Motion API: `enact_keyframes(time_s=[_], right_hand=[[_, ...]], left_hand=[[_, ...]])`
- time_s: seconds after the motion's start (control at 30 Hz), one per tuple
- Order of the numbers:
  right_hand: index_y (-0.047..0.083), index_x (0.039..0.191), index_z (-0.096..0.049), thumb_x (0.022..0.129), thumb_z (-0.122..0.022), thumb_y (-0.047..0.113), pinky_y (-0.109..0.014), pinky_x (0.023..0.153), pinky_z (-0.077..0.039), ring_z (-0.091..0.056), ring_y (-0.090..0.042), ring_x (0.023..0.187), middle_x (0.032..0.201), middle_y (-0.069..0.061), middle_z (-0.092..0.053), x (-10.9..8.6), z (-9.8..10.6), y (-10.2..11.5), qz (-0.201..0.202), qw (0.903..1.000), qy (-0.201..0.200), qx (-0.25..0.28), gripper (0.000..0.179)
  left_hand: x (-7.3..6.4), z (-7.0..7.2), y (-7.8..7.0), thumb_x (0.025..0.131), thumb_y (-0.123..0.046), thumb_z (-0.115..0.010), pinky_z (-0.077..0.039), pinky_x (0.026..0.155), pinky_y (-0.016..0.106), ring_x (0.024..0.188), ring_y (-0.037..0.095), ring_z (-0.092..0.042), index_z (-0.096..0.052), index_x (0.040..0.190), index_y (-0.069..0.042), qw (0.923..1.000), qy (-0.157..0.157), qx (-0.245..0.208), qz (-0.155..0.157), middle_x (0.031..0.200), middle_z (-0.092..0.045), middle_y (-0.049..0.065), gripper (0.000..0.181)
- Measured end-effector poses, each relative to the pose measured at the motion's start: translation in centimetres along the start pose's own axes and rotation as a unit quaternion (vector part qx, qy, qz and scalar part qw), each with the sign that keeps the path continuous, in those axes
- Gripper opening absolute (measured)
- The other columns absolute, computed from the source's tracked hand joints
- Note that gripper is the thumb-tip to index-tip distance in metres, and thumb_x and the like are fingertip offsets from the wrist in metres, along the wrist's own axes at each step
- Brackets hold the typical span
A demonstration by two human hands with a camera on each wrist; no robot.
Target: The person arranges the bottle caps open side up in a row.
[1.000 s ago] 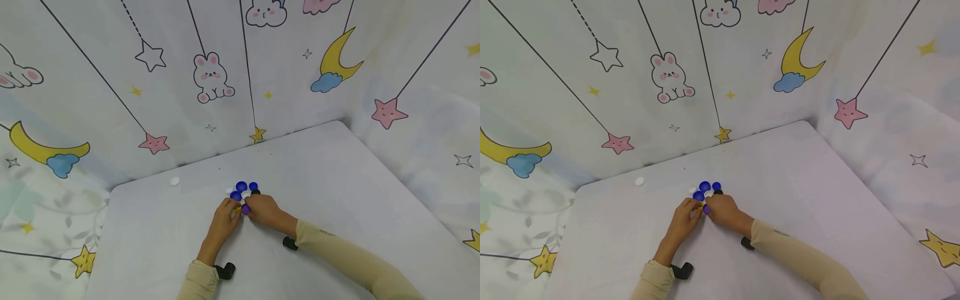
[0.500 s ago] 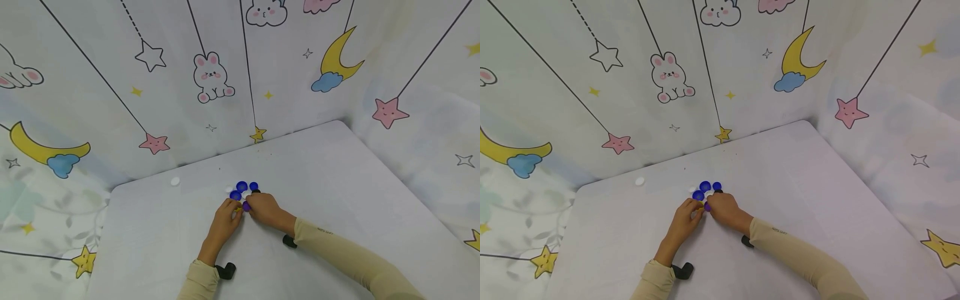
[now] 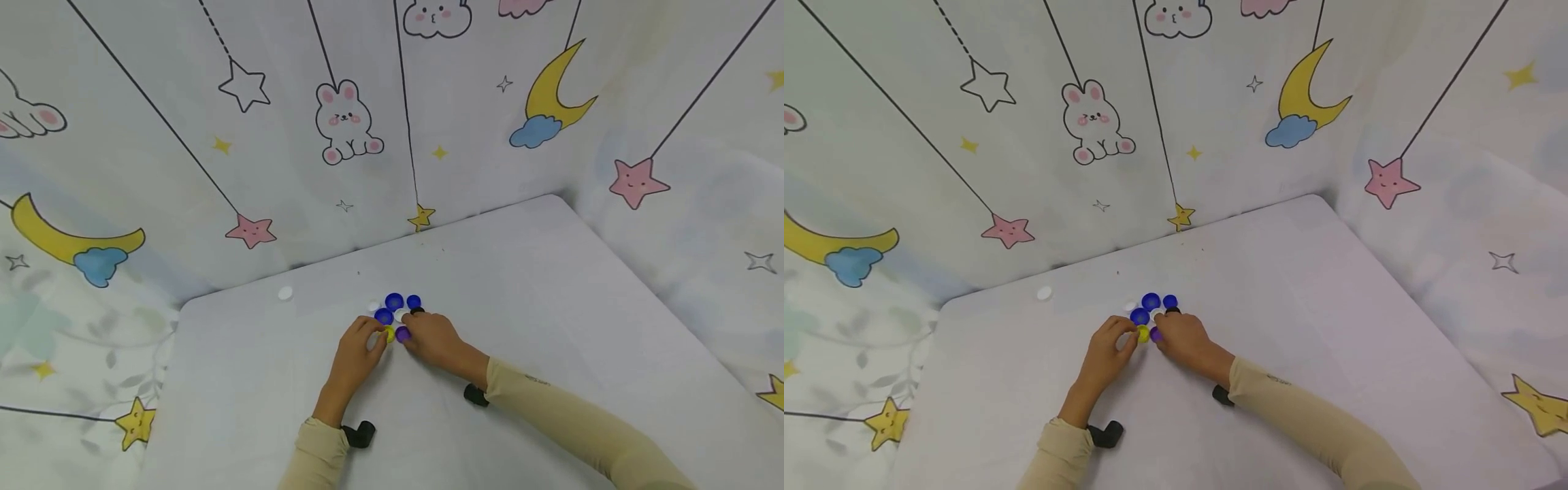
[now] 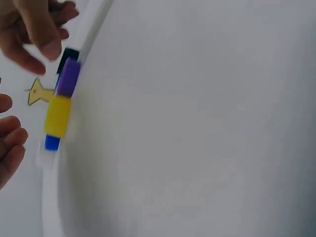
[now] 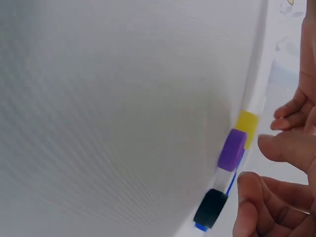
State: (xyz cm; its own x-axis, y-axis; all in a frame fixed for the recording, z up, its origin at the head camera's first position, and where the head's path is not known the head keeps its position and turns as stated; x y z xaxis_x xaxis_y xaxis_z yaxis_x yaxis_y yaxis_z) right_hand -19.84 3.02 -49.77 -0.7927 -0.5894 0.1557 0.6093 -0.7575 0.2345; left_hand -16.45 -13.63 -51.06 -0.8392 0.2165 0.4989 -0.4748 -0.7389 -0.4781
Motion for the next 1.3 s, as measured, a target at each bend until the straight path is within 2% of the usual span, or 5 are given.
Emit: enact_keyframes(time_s=[0.27, 0.57, 0.93, 1.1, 1.3], right_hand=[[0.007, 0.106, -0.069, 0.087, -0.073, 0.022, -0.027, 0.057, -0.05, -0.058, -0.01, 0.068, 0.085, -0.002, -0.069, 0.6, 1.4, -0.8, -0.04, 0.9988, 0.007, 0.026, 0.024], [0.008, 0.1, -0.07, 0.088, -0.071, 0.023, -0.026, 0.056, -0.048, -0.054, -0.008, 0.066, 0.079, 0.001, -0.066, 1.0, 2.3, -1.5, -0.051, 0.9977, -0.008, 0.044, 0.019], [0.011, 0.092, -0.07, 0.089, -0.07, 0.02, -0.022, 0.054, -0.044, -0.051, -0.005, 0.063, 0.075, 0.004, -0.064, 0.3, 1.8, -1.7, -0.046, 0.997, -0.003, 0.061, 0.01], [0.011, 0.093, -0.071, 0.089, -0.07, 0.019, -0.022, 0.055, -0.045, -0.053, -0.005, 0.063, 0.076, 0.003, -0.066, -0.1, 1.5, -2.0, -0.054, 0.9963, 0.006, 0.066, 0.009], [0.01, 0.1, -0.073, 0.09, -0.069, 0.022, -0.022, 0.058, -0.049, -0.06, -0.006, 0.068, 0.082, 0.001, -0.07, -0.5, 1.5, -2.4, -0.061, 0.9959, 0.012, 0.065, 0.016]], left_hand=[[2.7, 3.5, 3.6, 0.091, -0.008, -0.067, -0.056, 0.079, 0.04, 0.093, 0.028, -0.066, -0.067, 0.093, -0.004, 0.9939, -0.009, 0.045, 0.1, 0.1, -0.064, 0.011, 0.005], [5.1, 6.7, 8.8, 0.095, -0.012, -0.059, -0.046, 0.09, 0.052, 0.108, 0.043, -0.053, -0.061, 0.114, 0.005, 0.9696, 0.006, 0.104, 0.222, 0.12, -0.054, 0.028, 0.025], [4.2, 6.7, 14.0, 0.092, 0.001, -0.043, -0.022, 0.111, 0.066, 0.139, 0.057, -0.014, -0.027, 0.147, 0.009, 0.9315, 0.119, 0.148, 0.31, 0.154, -0.007, 0.039, 0.058], [3.5, 6.4, 14.3, 0.09, 0.003, -0.041, -0.029, 0.108, 0.065, 0.131, 0.06, -0.027, -0.034, 0.141, 0.015, 0.9202, 0.163, 0.161, 0.318, 0.15, -0.019, 0.04, 0.053], [3.7, 6.6, 14.3, 0.089, 0.002, -0.046, -0.042, 0.091, 0.063, 0.108, 0.06, -0.044, -0.045, 0.13, 0.017, 0.9259, 0.125, 0.192, 0.301, 0.133, -0.036, 0.039, 0.043]])
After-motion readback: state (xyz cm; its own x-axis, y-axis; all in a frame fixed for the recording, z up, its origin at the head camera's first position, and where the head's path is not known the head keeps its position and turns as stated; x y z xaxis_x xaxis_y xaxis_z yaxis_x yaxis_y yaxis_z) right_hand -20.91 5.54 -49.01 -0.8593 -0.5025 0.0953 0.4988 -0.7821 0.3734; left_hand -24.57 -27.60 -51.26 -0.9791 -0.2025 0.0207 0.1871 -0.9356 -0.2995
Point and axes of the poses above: each hand's wrist, its own x-axis towards the middle knuckle, its own z-axis out of the back of the hand, y = z × x, the point moved 3 cm from there along x, towards the middle knuckle
